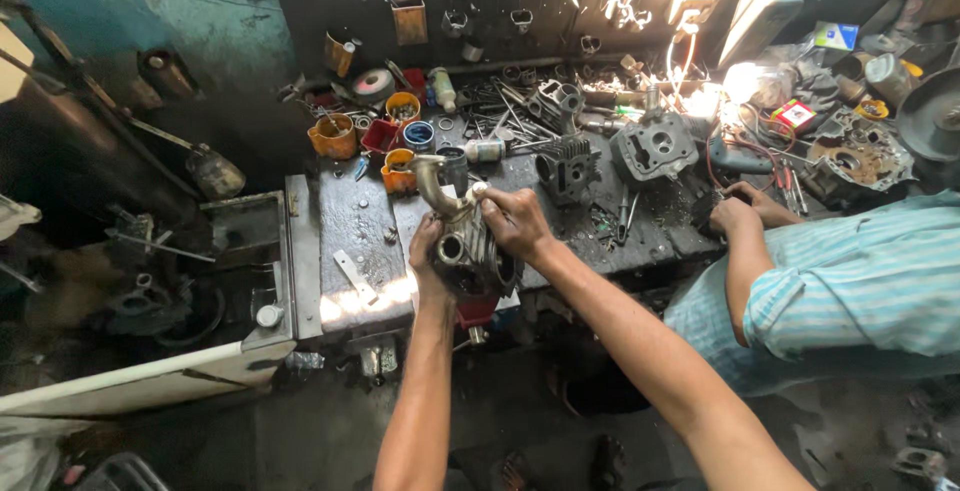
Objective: The person secures a metal engine cylinder head in a bench vise and uses a screwdriver to scrape and clean the surface. They rotate the part to access different areas and continue scraping while another person works nearby.
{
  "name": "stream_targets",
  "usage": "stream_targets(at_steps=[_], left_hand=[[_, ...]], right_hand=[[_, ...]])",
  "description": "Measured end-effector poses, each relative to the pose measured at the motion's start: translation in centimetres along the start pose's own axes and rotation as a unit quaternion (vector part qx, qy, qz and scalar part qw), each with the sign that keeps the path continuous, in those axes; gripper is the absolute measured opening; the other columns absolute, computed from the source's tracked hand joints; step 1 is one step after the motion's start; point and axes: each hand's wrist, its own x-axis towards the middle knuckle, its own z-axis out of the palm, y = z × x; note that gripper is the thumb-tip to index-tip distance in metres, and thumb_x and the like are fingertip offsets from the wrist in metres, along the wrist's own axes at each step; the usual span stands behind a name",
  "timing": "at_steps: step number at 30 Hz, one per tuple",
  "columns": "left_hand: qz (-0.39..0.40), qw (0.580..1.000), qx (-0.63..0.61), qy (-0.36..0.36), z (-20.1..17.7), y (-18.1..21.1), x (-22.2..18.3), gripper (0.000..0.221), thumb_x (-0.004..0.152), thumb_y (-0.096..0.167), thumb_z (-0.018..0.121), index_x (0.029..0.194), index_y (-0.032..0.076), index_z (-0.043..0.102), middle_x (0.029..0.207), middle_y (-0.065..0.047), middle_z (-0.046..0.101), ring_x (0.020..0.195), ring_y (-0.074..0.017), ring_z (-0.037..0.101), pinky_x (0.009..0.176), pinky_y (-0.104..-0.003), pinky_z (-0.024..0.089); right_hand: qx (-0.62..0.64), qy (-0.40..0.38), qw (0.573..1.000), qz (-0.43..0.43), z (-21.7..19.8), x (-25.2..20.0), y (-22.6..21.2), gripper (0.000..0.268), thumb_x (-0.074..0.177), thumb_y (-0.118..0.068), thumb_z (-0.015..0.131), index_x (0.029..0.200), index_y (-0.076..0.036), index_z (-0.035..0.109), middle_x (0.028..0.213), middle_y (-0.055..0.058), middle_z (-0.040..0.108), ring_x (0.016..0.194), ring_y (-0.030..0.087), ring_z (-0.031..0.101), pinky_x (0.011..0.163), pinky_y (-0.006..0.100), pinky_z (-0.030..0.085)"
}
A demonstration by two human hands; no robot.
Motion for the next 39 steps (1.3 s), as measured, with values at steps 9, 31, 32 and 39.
stream_targets(at_steps=[9,31,32,39], left_hand=[[0.311,0.941,0.106,0.084,2.2,-4.3,-3.9,0.048,0.092,0.019,0.056,0.133,-0.005,0.054,0.121,-0.013,0.057,0.11,-0.0228,0.061,0.093,-0.038,0.056],[0.038,0.961,-0.055,0.269,-16.1,8.7,-8.3,0.041,0.095,0.036,0.051,0.112,0.001,0.063,0.107,-0.013,0.065,0.103,-0.0249,0.063,0.098,-0.043,0.048],[0.038,0.957,-0.067,0.28,-17.8,9.4,-9.6,0.041,0.095,0.036,0.051,0.112,0.001,0.063,0.106,-0.013,0.064,0.104,-0.0252,0.062,0.099,-0.044,0.048],[0.042,0.937,-0.136,0.319,-21.6,12.1,-21.7,0.04,0.095,0.037,0.051,0.108,0.002,0.062,0.104,-0.013,0.063,0.106,-0.0279,0.06,0.106,-0.053,0.043]], right_hand=[[0.174,-0.18,0.96,-0.125,0.5,3.8,3.7,0.026,0.093,-0.022,0.053,0.082,-0.001,0.064,0.067,0.017,0.056,0.057,0.032,0.06,0.057,0.041,0.046],[0.162,0.173,0.941,0.242,-4.2,-5.9,-4.0,0.021,0.105,-0.013,0.052,0.103,0.0,0.068,0.084,0.009,0.073,0.075,0.014,0.067,0.07,0.027,0.055],[0.167,0.166,0.924,0.3,-4.1,-8.2,-3.1,0.021,0.103,-0.015,0.054,0.101,0.0,0.068,0.083,0.009,0.073,0.073,0.013,0.067,0.067,0.026,0.054],[0.215,0.08,0.842,0.489,1.2,-23.1,-2.0,0.023,0.099,-0.018,0.056,0.098,-0.002,0.072,0.078,0.008,0.077,0.066,0.011,0.069,0.057,0.025,0.05]])
